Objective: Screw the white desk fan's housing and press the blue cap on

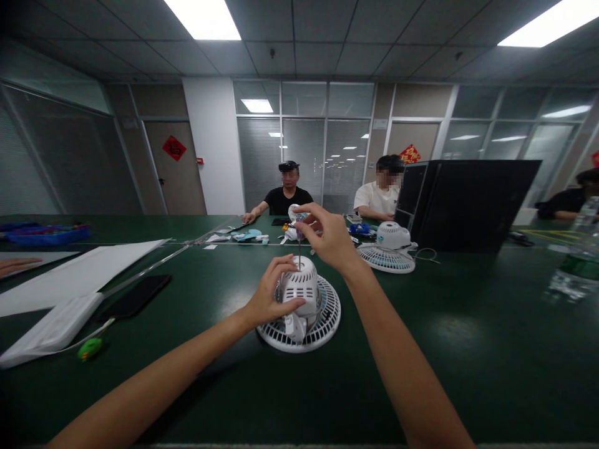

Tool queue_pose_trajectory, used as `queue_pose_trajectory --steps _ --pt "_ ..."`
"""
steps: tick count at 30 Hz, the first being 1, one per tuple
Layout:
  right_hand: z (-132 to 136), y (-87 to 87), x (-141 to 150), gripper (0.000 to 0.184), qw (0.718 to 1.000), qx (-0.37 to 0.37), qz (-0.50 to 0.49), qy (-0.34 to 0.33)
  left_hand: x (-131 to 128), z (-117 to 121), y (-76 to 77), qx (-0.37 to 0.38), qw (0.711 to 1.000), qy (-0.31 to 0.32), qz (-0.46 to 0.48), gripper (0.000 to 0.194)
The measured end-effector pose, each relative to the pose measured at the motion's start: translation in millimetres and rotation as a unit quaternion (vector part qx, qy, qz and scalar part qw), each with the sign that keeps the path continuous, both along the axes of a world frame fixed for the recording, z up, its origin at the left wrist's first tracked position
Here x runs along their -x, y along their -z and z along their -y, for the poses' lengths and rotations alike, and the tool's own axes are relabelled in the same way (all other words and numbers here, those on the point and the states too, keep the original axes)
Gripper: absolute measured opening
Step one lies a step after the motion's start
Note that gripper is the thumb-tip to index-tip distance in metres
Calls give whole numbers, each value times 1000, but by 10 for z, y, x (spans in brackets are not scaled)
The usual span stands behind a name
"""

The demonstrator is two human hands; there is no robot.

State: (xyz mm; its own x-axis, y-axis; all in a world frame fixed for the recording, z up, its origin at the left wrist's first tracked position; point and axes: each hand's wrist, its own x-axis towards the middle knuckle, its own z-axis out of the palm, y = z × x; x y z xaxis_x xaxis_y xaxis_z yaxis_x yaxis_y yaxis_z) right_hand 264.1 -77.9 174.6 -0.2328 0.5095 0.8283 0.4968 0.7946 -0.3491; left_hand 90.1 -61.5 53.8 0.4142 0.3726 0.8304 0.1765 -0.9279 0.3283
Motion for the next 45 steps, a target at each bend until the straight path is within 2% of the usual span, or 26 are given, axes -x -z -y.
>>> queue_pose_trajectory --steps 4,10,16,23,29,36,42,45 --pt "-10 1 0 24 999 -34 6 15 4 8 12 4 1000 -5 7 50" --pt "27 -7 3 25 1000 2 2 -25 20 25 -27 4 1000 -10 -11 50" --pt "-4 5 6 25 999 -27 -2 25 19 35 -46 13 1000 -16 -19 50" --pt "19 -2 -9 26 999 7 21 -36 21 22 -27 5 1000 -15 -16 50" --pt "27 -9 5 22 1000 -7 2 25 13 12 -26 10 1000 -14 -16 50" --pt "64 -22 -10 17 1000 14 1 -17 15 19 -29 3 1000 -13 -16 50" --pt "40 -15 -7 22 999 14 -37 -9 14 17 -30 7 1000 -16 -14 51" --pt "17 -16 -16 23 1000 -15 -21 12 15 15 -27 5 1000 -16 -11 50"
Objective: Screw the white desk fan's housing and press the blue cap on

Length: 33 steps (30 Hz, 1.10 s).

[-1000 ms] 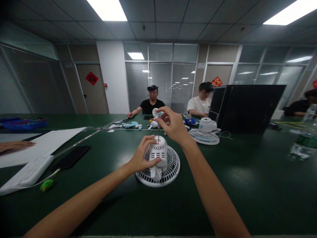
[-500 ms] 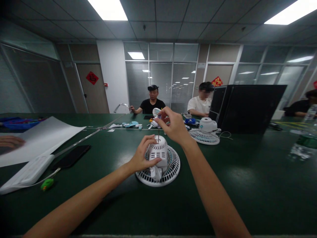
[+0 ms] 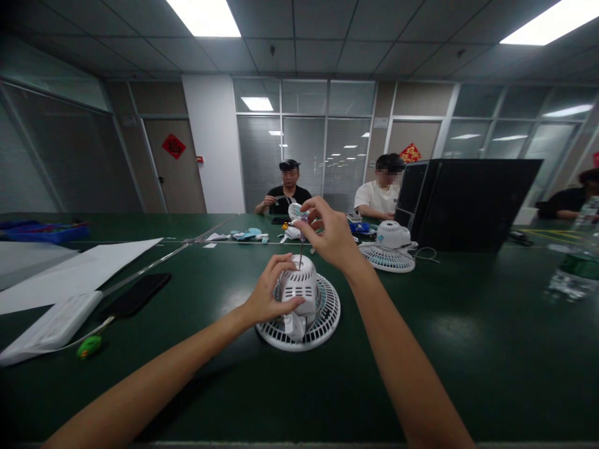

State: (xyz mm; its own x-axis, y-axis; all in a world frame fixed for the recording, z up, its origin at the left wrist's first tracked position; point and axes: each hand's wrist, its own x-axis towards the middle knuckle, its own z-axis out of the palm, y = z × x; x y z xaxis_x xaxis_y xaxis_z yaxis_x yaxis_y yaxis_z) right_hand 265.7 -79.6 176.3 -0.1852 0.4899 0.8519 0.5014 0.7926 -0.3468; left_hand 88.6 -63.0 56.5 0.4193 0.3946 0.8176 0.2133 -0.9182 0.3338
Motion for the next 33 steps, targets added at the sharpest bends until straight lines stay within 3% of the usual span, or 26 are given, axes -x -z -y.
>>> queue_pose_trajectory --steps 3,8,23,26,31,33 --pt "-6 -4 -29 18 1000 -22 15 13 1 -1 5 3 1000 -1 -2 50" --pt "34 -18 -62 18 999 -1 35 -13 3 5 -2 4 1000 -1 -5 50" --pt "24 -22 -44 27 999 -11 10 30 1 5 -8 -3 1000 0 -4 51" --pt "38 -32 -26 21 998 -28 31 42 4 8 -9 1 1000 -3 -6 50" --pt "72 -38 -37 15 998 -24 47 16 0 -1 3 6 1000 -3 -6 51" --pt "78 -33 -39 23 998 -19 65 17 0 -6 10 8 1000 -5 -8 52"
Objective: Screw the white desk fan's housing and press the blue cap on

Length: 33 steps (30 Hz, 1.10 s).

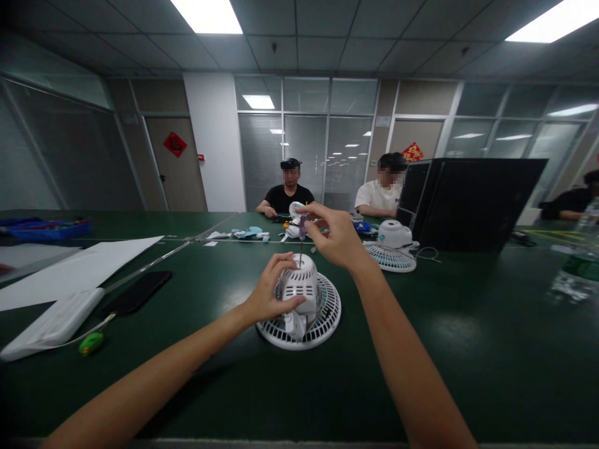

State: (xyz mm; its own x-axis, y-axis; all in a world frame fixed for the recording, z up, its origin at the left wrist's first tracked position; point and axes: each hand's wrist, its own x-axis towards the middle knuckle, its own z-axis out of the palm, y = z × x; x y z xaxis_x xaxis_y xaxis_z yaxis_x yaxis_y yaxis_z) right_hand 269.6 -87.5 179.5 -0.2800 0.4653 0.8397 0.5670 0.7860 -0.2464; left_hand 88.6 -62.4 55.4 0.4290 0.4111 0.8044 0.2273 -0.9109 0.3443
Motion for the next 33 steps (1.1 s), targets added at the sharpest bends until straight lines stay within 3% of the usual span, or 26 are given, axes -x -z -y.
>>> queue_pose_trajectory --steps 4,13,21,27,33 --pt "1 9 20 30 1000 10 16 11 5 -1 5 -2 1000 0 -1 52" --pt "-22 -4 -9 22 999 15 -32 23 9 -8 9 -4 1000 -5 -7 53" --pt "-76 52 65 36 996 37 -77 -6 6 10 -1 0 1000 -6 -4 56" --pt "-41 36 70 19 998 -29 -38 32 9 13 -27 -8 1000 -4 -5 54" --pt "-4 16 56 22 1000 -5 -25 8 21 20 -52 -23 999 -21 -23 52"
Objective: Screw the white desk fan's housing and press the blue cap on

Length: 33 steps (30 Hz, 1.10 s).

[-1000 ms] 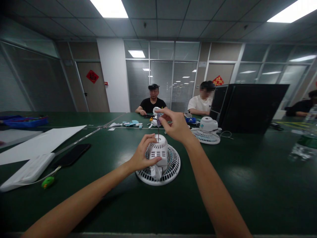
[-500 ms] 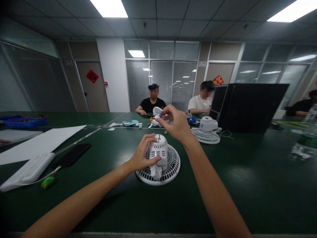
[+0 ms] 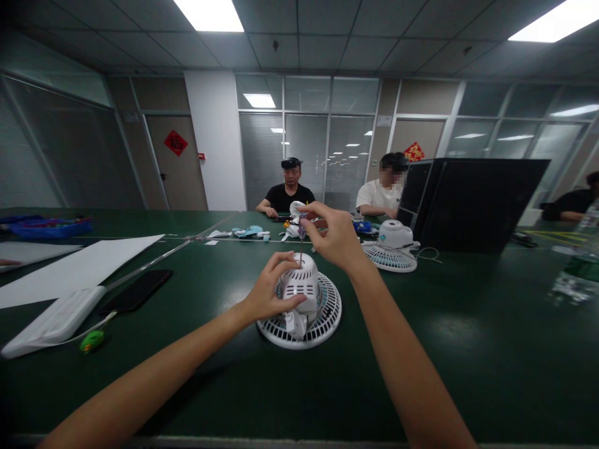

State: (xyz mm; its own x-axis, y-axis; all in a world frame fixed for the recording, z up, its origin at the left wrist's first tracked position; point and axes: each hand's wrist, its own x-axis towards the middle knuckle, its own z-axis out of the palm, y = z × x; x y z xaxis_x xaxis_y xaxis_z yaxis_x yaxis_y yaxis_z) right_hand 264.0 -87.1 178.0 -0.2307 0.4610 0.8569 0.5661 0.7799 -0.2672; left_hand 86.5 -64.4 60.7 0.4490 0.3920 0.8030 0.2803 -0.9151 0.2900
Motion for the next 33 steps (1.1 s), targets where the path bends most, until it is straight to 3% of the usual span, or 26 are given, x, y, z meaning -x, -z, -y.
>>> queue_pose_trajectory --steps 6,17,23,28,33 --pt "-31 -3 -28 19 1000 0 -24 7 13 21 -24 -12 1000 -15 -18 50" --pt "-60 18 -10 33 998 7 -54 -15 17 11 -9 -9 999 -25 -29 51" --pt "-36 -1 0 14 998 -37 4 41 15 16 -9 -10 999 -27 -29 51" --pt "-6 -12 -33 16 1000 2 7 -10 14 26 -27 -1 999 -26 -27 50" --pt "-10 -21 -46 18 1000 15 -6 -6 16 17 -25 -3 999 -27 -28 50"
